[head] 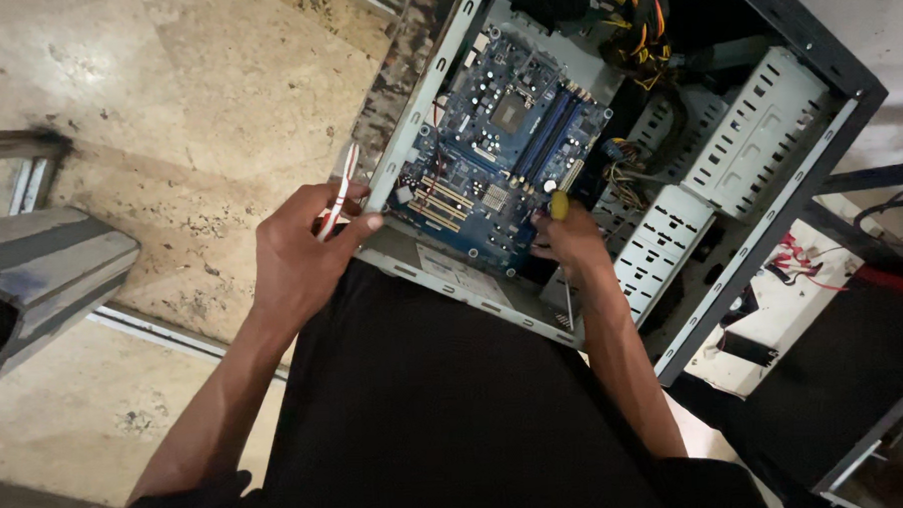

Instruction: The person removes a CPU fan from a computer case using a screwdriver. They then use the screwdriver to unscrew and remove the motherboard from the case, detaching it from the chassis.

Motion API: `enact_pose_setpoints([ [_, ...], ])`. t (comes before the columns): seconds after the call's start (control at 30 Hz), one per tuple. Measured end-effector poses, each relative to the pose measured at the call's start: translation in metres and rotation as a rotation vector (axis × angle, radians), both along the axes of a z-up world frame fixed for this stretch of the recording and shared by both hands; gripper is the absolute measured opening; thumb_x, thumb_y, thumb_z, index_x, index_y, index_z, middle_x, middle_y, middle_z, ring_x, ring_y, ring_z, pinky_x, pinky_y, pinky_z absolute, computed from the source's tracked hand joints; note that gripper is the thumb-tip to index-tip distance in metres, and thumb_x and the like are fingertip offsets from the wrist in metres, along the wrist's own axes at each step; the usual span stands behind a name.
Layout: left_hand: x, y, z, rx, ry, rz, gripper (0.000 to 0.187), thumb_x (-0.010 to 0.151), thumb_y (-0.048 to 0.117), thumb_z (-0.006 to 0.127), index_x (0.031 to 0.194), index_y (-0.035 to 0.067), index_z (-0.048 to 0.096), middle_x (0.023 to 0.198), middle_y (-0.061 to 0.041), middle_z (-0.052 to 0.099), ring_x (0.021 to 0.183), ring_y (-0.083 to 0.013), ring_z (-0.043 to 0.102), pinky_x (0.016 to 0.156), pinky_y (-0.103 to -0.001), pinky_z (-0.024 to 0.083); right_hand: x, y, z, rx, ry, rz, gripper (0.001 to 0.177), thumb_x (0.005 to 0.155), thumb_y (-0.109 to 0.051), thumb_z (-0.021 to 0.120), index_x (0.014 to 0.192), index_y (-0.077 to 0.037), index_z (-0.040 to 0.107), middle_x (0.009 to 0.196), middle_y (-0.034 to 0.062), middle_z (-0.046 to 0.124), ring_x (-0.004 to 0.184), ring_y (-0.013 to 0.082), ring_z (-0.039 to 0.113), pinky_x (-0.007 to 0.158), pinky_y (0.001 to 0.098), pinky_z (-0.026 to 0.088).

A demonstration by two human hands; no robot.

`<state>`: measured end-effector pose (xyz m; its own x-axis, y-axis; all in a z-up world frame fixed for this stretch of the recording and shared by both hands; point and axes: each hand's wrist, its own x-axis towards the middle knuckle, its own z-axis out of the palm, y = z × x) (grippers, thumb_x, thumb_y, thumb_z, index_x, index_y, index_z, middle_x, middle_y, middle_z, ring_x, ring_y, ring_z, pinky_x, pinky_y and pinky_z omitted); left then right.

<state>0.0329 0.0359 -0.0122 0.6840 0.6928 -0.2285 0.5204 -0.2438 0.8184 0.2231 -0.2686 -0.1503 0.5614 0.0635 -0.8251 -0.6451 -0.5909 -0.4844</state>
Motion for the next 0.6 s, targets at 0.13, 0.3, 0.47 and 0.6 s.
enact_pose_setpoints([
  [0.13,-0.001,0.000,0.000,-0.022,-0.029,0.000,0.031,0.083,0.026,0.097,0.109,0.018,0.082,0.087,-0.003,0.079,0.072,-0.0222,0.073,0.068,-0.034,0.061,0.006,0.000,0.029,-0.237,-0.112,0.275,0.053,0.091,-0.025,0.080,0.128,0.003,0.055,0.100,0.0185,0.068,0.078,0.0301,0.078,0.076,0.0495,0.069],
  [0.3,-0.001,0.002,-0.007,-0.003,-0.074,-0.019,0.030,0.084,0.021,0.097,0.108,0.016,0.081,0.085,-0.003,0.078,0.066,-0.0197,0.072,0.061,-0.029,0.060,-0.006,0.059,0.089,-0.001,-0.569,1.266,0.045,0.075,-0.014,0.071,0.119,-0.007,0.075,0.111,0.0226,0.077,0.105,0.0489,0.072,0.093,0.0582,0.060],
  [0.47,-0.004,0.000,-0.008,-0.008,-0.082,-0.021,0.030,0.082,0.019,0.097,0.108,0.015,0.082,0.083,-0.003,0.078,0.065,-0.0175,0.071,0.058,-0.027,0.059,-0.034,0.129,0.105,0.169,-0.407,1.417,0.042,0.072,-0.016,0.074,0.113,-0.007,0.077,0.104,0.0215,0.077,0.100,0.0499,0.072,0.090,0.0611,0.060],
  [0.6,-0.003,0.001,-0.005,-0.085,-0.082,-0.003,0.032,0.083,0.020,0.096,0.111,0.012,0.081,0.084,-0.007,0.077,0.065,-0.0199,0.070,0.058,-0.033,0.060,-0.049,0.143,0.043,0.002,-0.488,1.637,0.026,0.072,-0.023,0.074,0.094,-0.012,0.084,0.083,0.0147,0.078,0.082,0.0415,0.077,0.068,0.0526,0.065],
])
